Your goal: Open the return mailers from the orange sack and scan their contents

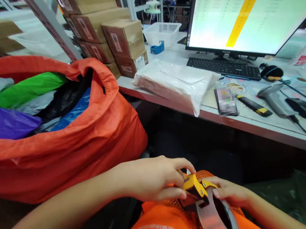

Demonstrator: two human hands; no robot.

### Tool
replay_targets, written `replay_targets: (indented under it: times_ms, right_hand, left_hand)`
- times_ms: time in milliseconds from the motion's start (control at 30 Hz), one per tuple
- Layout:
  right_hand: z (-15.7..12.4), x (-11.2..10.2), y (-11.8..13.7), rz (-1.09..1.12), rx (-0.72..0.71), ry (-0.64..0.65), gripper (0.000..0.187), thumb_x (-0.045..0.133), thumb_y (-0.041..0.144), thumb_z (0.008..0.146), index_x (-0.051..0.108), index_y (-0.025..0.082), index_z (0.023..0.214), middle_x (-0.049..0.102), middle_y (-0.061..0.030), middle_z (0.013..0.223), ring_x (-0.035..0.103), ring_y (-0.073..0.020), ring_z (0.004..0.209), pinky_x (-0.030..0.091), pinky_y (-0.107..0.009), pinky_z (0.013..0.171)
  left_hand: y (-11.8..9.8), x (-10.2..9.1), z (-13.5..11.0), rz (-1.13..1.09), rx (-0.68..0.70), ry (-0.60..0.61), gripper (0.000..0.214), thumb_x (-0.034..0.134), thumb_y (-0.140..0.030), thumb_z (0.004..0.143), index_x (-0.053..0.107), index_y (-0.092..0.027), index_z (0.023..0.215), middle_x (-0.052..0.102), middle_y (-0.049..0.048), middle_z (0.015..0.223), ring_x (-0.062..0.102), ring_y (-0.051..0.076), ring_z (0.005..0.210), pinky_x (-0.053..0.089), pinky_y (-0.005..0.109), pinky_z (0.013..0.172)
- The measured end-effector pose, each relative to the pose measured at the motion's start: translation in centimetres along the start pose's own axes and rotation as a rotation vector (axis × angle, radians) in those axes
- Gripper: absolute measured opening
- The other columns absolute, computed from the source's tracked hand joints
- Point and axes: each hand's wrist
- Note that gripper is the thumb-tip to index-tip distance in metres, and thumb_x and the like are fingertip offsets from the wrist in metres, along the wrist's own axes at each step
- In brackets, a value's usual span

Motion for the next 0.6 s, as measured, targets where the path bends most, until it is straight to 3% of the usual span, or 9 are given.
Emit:
replay_targets:
  times_ms: [167, 333, 400, 500, 600]
  right_hand:
    - [-0.6, 0.2, 2.3, 0.025, -0.043, -0.075, 0.067, 0.089, 0.054, 0.078, 0.073, 0.025, 0.136, 0.075, -0.0066, 0.116, 0.072, -0.0208, 0.100, 0.054, -0.029, 0.090]
    - [-2.7, 0.5, 6.7, -0.138, -0.104, -0.250, 0.072, 0.086, 0.054, 0.079, 0.068, 0.031, 0.145, 0.075, -0.0080, 0.128, 0.070, -0.0264, 0.115, 0.054, -0.035, 0.100]
    - [-3.8, 0.4, 9.4, -0.214, -0.133, -0.379, 0.069, 0.083, 0.056, 0.080, 0.070, 0.031, 0.143, 0.074, -0.0092, 0.133, 0.071, -0.0294, 0.117, 0.055, -0.039, 0.103]
    - [-6.0, 0.1, 13.7, -0.347, -0.162, -0.570, 0.071, 0.079, 0.060, 0.080, 0.071, 0.030, 0.143, 0.072, -0.0119, 0.140, 0.071, -0.0358, 0.121, 0.057, -0.046, 0.105]
    - [-8.3, -0.1, 17.0, -0.558, -0.164, -0.693, 0.068, 0.077, 0.058, 0.081, 0.072, 0.031, 0.143, 0.066, -0.0112, 0.150, 0.066, -0.0405, 0.132, 0.055, -0.051, 0.110]
  left_hand:
    - [-0.6, -2.7, 0.2, 0.240, 0.003, 0.014, 0.021, 0.066, -0.033, 0.104, 0.079, -0.019, 0.095, 0.068, 0.0050, 0.144, 0.076, 0.019, 0.086, 0.058, 0.030, 0.074]
    - [2.0, -5.3, 1.6, 0.548, 0.103, -0.130, 0.022, 0.069, -0.035, 0.103, 0.076, -0.017, 0.094, 0.073, 0.0081, 0.134, 0.075, 0.019, 0.085, 0.056, 0.032, 0.067]
    - [3.5, -6.9, 2.4, 0.701, 0.207, -0.224, 0.028, 0.065, -0.039, 0.105, 0.074, -0.016, 0.093, 0.076, 0.0104, 0.119, 0.073, 0.019, 0.083, 0.053, 0.032, 0.066]
    - [5.1, -9.5, 3.6, 0.828, 0.328, -0.382, 0.033, 0.056, -0.043, 0.109, 0.073, -0.016, 0.097, 0.072, 0.0056, 0.086, 0.066, 0.017, 0.069, 0.045, 0.031, 0.059]
    - [5.9, -10.7, 4.4, 0.665, 0.343, -0.475, 0.038, 0.052, -0.050, 0.110, 0.071, -0.018, 0.104, 0.062, -0.0005, 0.066, 0.058, 0.014, 0.055, 0.034, 0.029, 0.051]
Point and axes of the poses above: each hand's wrist, its own z-axis towards the middle knuckle, its own x-axis out of the palm, y = z × x
